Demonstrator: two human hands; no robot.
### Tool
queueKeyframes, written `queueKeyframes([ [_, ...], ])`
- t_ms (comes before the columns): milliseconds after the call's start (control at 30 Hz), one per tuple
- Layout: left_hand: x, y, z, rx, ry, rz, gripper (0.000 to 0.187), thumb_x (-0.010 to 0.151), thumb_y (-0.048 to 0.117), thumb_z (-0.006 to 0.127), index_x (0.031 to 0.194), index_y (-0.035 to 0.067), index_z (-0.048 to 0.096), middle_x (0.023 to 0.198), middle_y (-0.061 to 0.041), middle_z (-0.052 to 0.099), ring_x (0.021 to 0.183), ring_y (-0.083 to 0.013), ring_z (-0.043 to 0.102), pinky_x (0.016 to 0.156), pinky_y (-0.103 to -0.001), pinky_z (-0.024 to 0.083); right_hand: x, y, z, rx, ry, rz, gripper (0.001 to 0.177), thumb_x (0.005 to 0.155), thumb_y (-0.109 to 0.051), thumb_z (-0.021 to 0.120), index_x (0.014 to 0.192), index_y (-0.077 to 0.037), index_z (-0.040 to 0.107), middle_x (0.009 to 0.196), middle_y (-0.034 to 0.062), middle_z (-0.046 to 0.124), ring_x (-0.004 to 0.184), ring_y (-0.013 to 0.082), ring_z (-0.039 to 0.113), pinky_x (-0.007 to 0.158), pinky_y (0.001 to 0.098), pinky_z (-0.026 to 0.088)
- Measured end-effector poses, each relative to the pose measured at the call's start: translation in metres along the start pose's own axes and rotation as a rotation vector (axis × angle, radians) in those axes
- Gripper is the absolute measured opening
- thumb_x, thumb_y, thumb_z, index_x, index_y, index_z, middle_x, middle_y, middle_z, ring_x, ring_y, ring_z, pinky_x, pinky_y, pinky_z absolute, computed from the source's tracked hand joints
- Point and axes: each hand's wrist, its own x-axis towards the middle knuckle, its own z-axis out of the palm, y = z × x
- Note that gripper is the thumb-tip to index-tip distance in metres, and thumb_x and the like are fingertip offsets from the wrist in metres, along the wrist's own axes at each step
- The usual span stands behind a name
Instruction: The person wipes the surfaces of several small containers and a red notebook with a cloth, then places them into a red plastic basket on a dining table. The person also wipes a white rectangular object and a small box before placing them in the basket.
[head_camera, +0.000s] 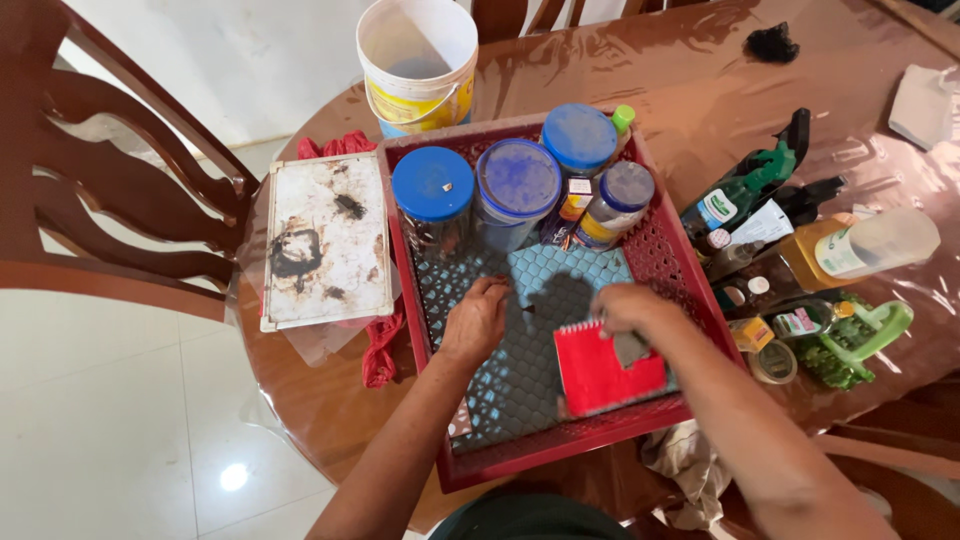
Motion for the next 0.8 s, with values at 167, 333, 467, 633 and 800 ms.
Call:
queueKeyframes([
  [167,0.009,-0.002,-0.002,-0.274,-0.049,-0.279,0.034,0.107,0.029,0.055,0.123,0.002,0.068,0.119,-0.021,0.072,0.11,-0.0347,0.071,0.096,-0.046,0.056,-0.067,0.003,-0.039,0.339,0.626,-0.424,0.032,0.076,-0.007,0.078,0.108,-0.008,0.077,0.111,0.0106,0.068,0.105,0.0264,0.07,0.095,0.0372,0.055],
  [333,0.018,-0.011,-0.004,-1.247,-0.441,-0.676,0.064,0.101,0.052,0.041,0.14,0.005,0.058,0.125,-0.022,0.071,0.111,-0.0308,0.071,0.086,-0.044,0.061,-0.114,-0.034,-0.004,0.667,0.909,-0.636,0.03,0.082,-0.001,0.068,0.11,-0.009,0.076,0.12,0.0087,0.058,0.106,0.0243,0.069,0.087,0.0325,0.062],
  [467,0.014,-0.024,-0.011,-1.479,-0.37,-0.496,0.048,0.097,0.021,0.065,0.14,0.001,0.056,0.125,-0.021,0.07,0.109,-0.0298,0.072,0.085,-0.041,0.064,-0.127,-0.061,0.011,0.486,0.897,-0.627,0.029,0.083,-0.007,0.073,0.111,-0.009,0.076,0.12,0.0101,0.056,0.1,0.0223,0.07,0.077,0.0354,0.063],
  [633,0.013,-0.032,-0.001,-1.466,-0.401,-0.568,0.042,0.098,0.013,0.067,0.135,-0.005,0.059,0.122,-0.019,0.071,0.105,-0.0289,0.073,0.082,-0.042,0.066,-0.137,-0.043,0.007,0.793,0.623,-0.196,0.026,0.091,-0.016,0.074,0.117,-0.014,0.071,0.128,0.003,0.054,0.089,0.026,0.077,0.068,0.0372,0.064],
  [800,0.012,-0.019,-0.004,-1.418,-0.492,-0.57,0.044,0.096,0.015,0.065,0.137,0.001,0.056,0.122,-0.015,0.07,0.106,-0.0276,0.072,0.081,-0.042,0.068,-0.12,-0.024,-0.001,1.077,1.206,-0.335,0.017,0.104,-0.012,0.075,0.113,-0.002,0.067,0.106,0.0119,0.072,0.089,0.0215,0.072,0.077,0.0322,0.063],
])
